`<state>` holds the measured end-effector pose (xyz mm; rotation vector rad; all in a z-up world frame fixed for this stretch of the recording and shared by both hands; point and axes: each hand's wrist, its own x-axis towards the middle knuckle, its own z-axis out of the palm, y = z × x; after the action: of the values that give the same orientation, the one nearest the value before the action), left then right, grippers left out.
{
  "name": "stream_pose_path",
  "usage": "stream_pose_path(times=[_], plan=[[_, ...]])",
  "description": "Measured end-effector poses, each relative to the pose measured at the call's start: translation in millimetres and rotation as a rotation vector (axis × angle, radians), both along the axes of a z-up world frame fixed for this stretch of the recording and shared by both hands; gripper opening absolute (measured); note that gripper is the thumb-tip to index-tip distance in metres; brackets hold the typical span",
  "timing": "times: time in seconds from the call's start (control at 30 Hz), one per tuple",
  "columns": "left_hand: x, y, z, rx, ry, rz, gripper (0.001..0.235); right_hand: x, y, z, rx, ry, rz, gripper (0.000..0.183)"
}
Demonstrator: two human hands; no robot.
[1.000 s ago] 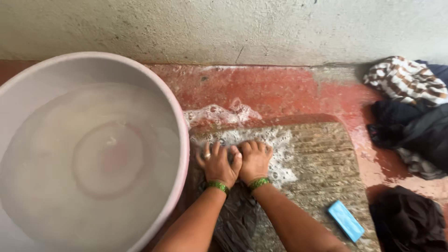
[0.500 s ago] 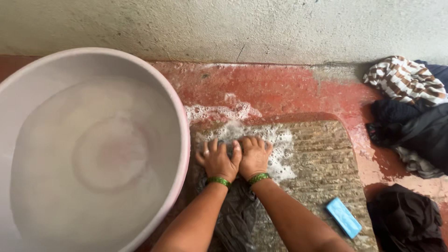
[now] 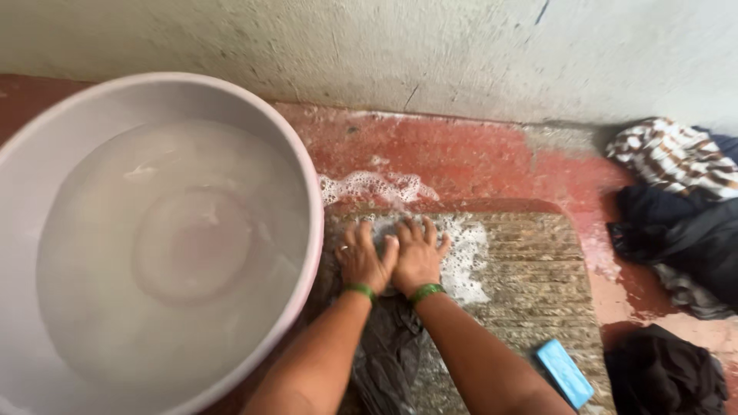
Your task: The person scrubs a dark garment on a stone slab using a blue bar of soap, then rinses it in a white basin of water. The person repeats the scrubbing and rinsing process multiple times.
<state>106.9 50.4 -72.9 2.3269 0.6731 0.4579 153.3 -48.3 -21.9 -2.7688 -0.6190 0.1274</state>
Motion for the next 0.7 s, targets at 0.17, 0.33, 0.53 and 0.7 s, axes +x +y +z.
stream_pose_path(times=[0.17,0.33,0.53,0.7], plan=[[-23,3,61,-0.316,0.616,0.352,0.08,-76,-31,38,-0.087,-0.006,0.23,0.037],[-96,-43,51,-0.176,0.676,0.048,0.058,-132,-90,-9,0.428,-0.117,0.144,0.036],[-157,-94,51,0.037,-0.037,-0.116,0.023,-151,-100,-49,0.71,0.008,-0.437,0.041],[-159,-66,44,0.201,-0.288,-0.334,0.014,-151,-92,-28,0.369,-0.232,-0.096,0.023]])
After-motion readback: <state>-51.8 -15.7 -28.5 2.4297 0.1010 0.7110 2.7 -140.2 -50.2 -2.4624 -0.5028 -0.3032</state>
